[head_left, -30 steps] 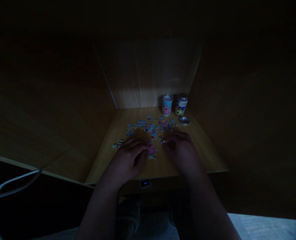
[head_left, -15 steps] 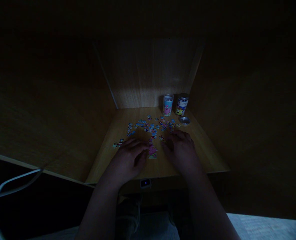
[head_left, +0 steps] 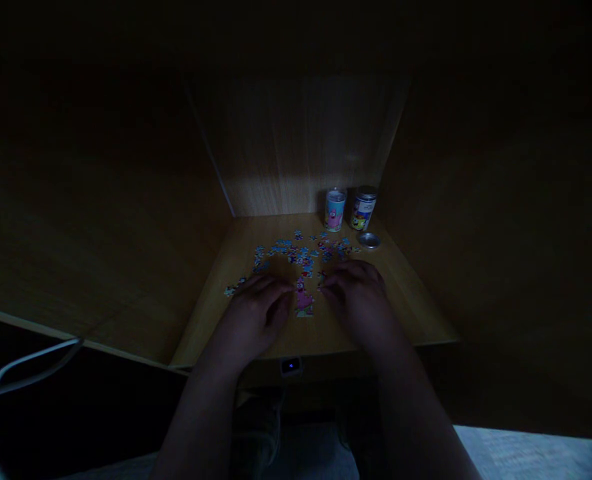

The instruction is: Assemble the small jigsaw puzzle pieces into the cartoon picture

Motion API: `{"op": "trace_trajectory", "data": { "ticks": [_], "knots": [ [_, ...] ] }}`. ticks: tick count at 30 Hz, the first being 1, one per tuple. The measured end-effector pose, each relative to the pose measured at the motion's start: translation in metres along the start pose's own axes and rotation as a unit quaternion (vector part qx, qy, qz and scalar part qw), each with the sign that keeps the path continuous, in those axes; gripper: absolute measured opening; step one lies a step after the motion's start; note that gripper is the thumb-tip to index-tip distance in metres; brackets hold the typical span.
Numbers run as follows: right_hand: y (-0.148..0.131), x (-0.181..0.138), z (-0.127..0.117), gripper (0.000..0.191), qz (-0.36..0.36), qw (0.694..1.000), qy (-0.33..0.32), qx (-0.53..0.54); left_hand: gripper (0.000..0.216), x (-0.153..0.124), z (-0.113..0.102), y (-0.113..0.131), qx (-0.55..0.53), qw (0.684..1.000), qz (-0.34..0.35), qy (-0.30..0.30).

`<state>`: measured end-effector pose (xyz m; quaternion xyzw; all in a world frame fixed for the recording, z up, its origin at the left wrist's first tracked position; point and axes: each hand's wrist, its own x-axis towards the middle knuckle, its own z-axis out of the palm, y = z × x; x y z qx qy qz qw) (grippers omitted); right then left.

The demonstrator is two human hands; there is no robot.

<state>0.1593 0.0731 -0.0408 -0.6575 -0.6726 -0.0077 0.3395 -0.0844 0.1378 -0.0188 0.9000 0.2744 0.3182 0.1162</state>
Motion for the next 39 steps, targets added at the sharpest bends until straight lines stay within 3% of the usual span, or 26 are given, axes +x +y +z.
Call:
{"op": "trace_trajectory", "data": {
  "ticks": [8, 12, 26, 32, 39],
  "knots": [
    [0.005, -0.001, 0.003, 0.025, -0.034, 0.999, 0.021, 0.028, 0.024, -0.001, 0.001, -0.001, -0.001, 1.000, 0.003, 0.004],
    [0.001, -0.001, 0.000, 0.006, -0.025, 0.999, 0.023, 0.022, 0.023, -0.001, 0.001, -0.002, -0.001, 1.000, 0.005, 0.001],
    [0.003, 0.000, 0.003, 0.013, -0.026, 0.998, 0.007, 0.050, 0.021, 0.000, 0.000, 0.000, 0.002, 1.000, 0.009, 0.001],
    [0.002, 0.002, -0.004, 0.017, -0.045, 0.991, -0.006, 0.129, 0.018, 0.000, 0.001, -0.001, -0.004, 1.000, 0.021, 0.010],
    [-0.006, -0.004, -0.003, 0.005, 0.020, 0.961, -0.013, 0.274, 0.022, 0.000, -0.002, 0.000, -0.009, 0.999, 0.047, 0.022]
  ]
}}
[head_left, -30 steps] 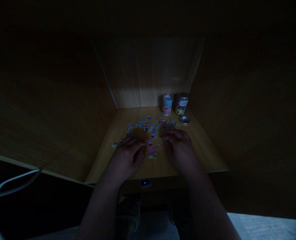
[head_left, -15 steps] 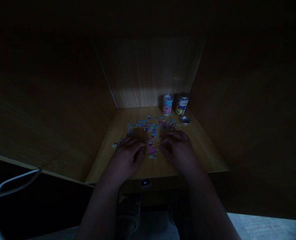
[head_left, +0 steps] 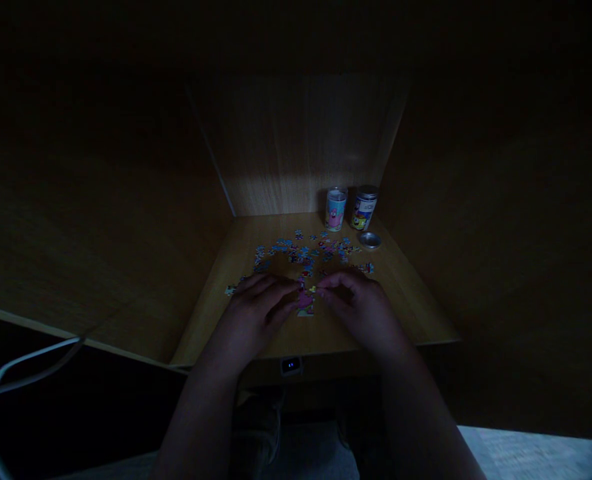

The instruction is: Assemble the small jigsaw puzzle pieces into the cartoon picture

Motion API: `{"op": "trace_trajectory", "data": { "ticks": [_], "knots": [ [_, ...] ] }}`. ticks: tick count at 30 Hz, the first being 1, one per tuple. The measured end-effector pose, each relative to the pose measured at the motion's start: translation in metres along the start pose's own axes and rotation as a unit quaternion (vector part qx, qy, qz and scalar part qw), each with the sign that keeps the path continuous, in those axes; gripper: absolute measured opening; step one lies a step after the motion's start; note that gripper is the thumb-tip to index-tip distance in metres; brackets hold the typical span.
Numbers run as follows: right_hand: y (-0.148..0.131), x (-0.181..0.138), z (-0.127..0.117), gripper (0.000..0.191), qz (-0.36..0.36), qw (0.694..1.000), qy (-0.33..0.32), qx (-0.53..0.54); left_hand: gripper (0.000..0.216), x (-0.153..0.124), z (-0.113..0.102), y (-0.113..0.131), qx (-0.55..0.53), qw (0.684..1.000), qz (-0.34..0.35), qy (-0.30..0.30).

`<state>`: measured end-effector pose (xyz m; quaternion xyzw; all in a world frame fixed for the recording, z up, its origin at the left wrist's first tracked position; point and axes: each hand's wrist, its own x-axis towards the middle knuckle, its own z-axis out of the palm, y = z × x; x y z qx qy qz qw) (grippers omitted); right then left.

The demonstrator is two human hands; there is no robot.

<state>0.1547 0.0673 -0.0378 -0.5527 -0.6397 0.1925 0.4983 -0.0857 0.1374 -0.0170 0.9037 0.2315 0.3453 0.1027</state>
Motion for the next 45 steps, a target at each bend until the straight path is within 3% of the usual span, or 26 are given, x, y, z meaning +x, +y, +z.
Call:
{"op": "trace_trajectory", "data": {
  "ticks": [5, 12, 21, 25, 29, 34, 45],
  "knots": [
    [0.000, -0.002, 0.014, 0.007, 0.033, 0.995, -0.005, 0.093, 0.033, -0.001, -0.002, 0.000, -0.018, 1.000, 0.015, 0.010],
    [-0.004, -0.001, 0.017, 0.008, 0.052, 0.990, -0.024, 0.131, 0.016, 0.000, -0.003, 0.002, -0.021, 1.000, 0.005, 0.005],
    [-0.007, -0.001, 0.016, 0.006, 0.046, 0.988, -0.053, 0.136, 0.020, -0.001, -0.002, 0.001, -0.030, 0.999, 0.009, 0.003],
    [-0.008, 0.002, 0.014, 0.007, 0.016, 0.998, -0.006, 0.057, 0.017, -0.001, -0.002, -0.003, -0.031, 0.999, -0.016, -0.014],
    [-0.013, 0.006, 0.011, 0.028, -0.054, 0.997, -0.011, -0.049, 0.014, -0.002, 0.000, -0.010, -0.027, 0.998, -0.057, -0.027],
    [-0.016, 0.007, 0.012, 0.039, -0.085, 0.993, -0.042, -0.065, 0.007, -0.004, 0.003, -0.016, -0.016, 0.994, -0.097, -0.038],
    [-0.010, 0.008, 0.015, 0.043, -0.093, 0.989, -0.072, -0.087, 0.009, 0.000, 0.000, -0.011, -0.012, 0.995, -0.081, -0.053]
  ]
}}
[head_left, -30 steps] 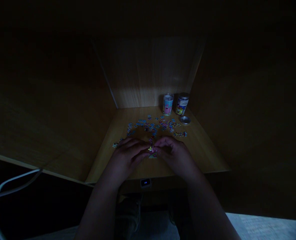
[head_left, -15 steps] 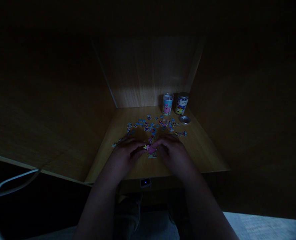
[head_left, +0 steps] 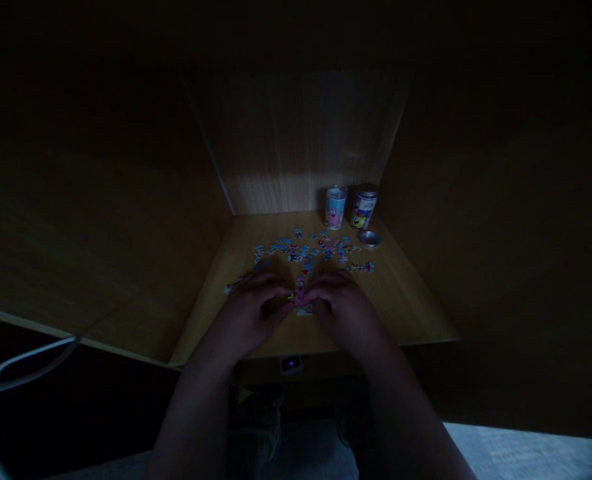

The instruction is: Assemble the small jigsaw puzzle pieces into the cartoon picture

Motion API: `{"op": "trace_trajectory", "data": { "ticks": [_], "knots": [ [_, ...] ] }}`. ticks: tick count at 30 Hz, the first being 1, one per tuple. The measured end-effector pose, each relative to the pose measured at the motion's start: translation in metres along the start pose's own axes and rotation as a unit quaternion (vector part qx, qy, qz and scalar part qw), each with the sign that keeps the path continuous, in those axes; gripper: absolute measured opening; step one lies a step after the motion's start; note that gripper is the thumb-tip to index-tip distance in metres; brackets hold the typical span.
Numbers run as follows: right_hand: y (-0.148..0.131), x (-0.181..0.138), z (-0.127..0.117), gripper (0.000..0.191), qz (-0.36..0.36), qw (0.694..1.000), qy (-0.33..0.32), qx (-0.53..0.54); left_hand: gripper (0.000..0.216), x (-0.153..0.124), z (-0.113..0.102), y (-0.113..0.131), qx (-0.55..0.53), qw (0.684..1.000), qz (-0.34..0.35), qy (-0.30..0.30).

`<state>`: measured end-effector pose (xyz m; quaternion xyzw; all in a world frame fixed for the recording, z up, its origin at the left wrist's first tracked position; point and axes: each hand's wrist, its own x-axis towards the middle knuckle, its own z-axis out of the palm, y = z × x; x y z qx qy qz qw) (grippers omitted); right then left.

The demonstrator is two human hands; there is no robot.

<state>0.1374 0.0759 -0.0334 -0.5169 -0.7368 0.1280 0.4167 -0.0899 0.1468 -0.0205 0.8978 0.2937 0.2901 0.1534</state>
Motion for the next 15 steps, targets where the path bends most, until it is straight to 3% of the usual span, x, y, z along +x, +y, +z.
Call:
{"op": "trace_trajectory", "data": {
  "ticks": [15],
  "knots": [
    [0.0001, -0.0009, 0.0011, 0.042, -0.003, 1.000, -0.003, -0.016, 0.019, -0.0012, 0.0012, 0.0003, 0.004, 1.000, 0.012, -0.020]
  ]
}}
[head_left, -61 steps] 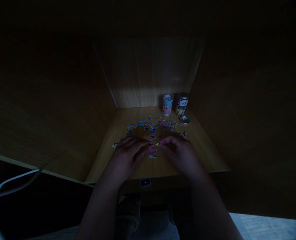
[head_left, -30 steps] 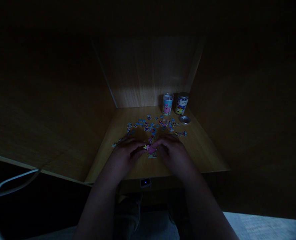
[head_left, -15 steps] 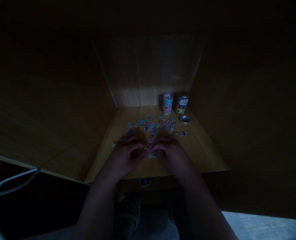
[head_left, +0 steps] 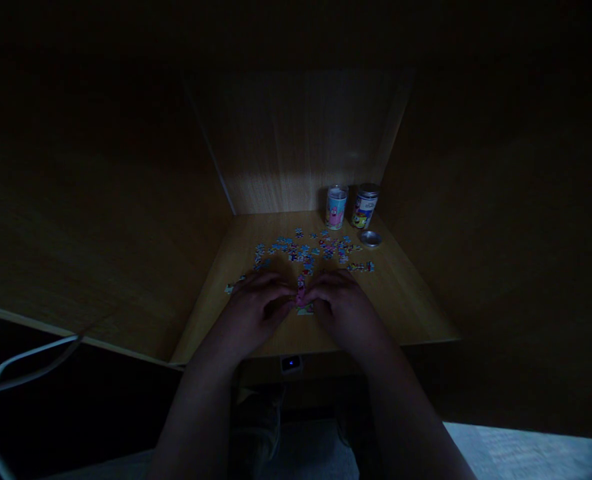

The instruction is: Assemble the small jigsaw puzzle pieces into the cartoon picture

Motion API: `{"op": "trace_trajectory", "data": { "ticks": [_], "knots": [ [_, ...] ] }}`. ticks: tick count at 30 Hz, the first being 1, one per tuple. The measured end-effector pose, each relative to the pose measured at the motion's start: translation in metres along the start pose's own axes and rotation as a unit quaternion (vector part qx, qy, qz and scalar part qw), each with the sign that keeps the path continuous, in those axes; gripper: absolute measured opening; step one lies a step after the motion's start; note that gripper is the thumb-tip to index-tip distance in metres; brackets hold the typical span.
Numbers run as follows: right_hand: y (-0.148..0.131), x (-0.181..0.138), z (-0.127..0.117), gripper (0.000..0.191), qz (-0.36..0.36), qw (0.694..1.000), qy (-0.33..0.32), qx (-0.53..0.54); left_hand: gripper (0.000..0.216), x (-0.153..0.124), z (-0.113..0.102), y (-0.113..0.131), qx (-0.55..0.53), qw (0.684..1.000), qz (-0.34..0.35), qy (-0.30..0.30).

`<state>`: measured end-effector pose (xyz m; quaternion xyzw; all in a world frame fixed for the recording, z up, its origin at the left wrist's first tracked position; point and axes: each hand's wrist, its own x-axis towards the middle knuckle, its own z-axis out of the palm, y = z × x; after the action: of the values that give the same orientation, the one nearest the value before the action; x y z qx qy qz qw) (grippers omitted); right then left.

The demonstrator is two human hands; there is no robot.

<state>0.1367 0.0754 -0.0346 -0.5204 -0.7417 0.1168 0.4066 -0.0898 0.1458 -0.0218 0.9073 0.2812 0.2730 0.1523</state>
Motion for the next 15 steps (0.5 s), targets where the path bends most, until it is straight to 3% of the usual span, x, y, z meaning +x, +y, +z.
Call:
{"op": "trace_trajectory", "data": {
  "ticks": [15],
  "knots": [
    [0.0005, 0.0004, -0.0005, 0.044, -0.004, 1.000, 0.001, -0.009, 0.012, 0.0021, 0.0006, 0.0052, 0.009, 1.000, -0.026, 0.006]
  ]
}}
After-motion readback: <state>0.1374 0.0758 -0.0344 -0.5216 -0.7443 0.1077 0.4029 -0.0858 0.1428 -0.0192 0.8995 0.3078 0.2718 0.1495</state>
